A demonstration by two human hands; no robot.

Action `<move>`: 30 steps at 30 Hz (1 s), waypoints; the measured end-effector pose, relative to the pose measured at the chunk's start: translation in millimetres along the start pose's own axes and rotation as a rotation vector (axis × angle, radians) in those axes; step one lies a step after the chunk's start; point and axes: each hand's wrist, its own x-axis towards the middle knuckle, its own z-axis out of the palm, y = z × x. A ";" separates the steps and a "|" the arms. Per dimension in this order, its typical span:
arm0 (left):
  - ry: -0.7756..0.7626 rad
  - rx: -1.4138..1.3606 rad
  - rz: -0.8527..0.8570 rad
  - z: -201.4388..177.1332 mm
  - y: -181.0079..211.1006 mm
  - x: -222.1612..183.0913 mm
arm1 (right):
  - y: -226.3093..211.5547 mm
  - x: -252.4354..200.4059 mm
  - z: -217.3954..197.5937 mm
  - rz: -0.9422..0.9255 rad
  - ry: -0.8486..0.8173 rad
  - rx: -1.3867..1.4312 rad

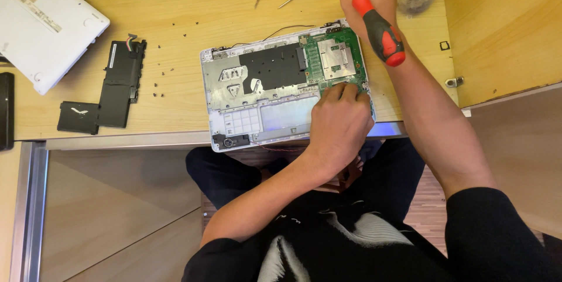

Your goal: Disassembling a laptop by removing screws and extracting the motherboard

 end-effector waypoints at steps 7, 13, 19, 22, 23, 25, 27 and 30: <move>-0.106 0.021 0.041 -4.4 -1.6 1.1 | 2.3 -1.7 2.0 0.084 0.042 -0.017; -0.217 0.027 0.088 -22.2 -4.9 -2.5 | 11.4 -2.7 1.5 -0.075 0.020 -0.063; -0.136 -0.118 0.035 -26.8 -10.6 -6.6 | 6.3 -1.3 0.4 -0.045 0.018 -0.039; -0.132 -0.136 0.007 -26.4 -10.1 -8.9 | 5.1 -0.9 0.7 -0.055 0.011 -0.013; -0.129 -0.150 0.002 -26.9 -10.1 -9.2 | 5.8 -1.3 0.8 -0.051 0.005 0.005; -0.128 -0.165 -0.002 -27.8 -10.4 -8.9 | 5.0 -0.3 0.1 -0.045 0.000 0.022; -0.149 -0.154 -0.019 -28.4 -11.1 -8.3 | 1.7 1.9 -1.0 -0.074 0.010 0.003; -0.135 -0.120 -0.014 -30.4 -9.2 -4.4 | 5.6 -0.4 -0.2 -0.042 0.014 -0.027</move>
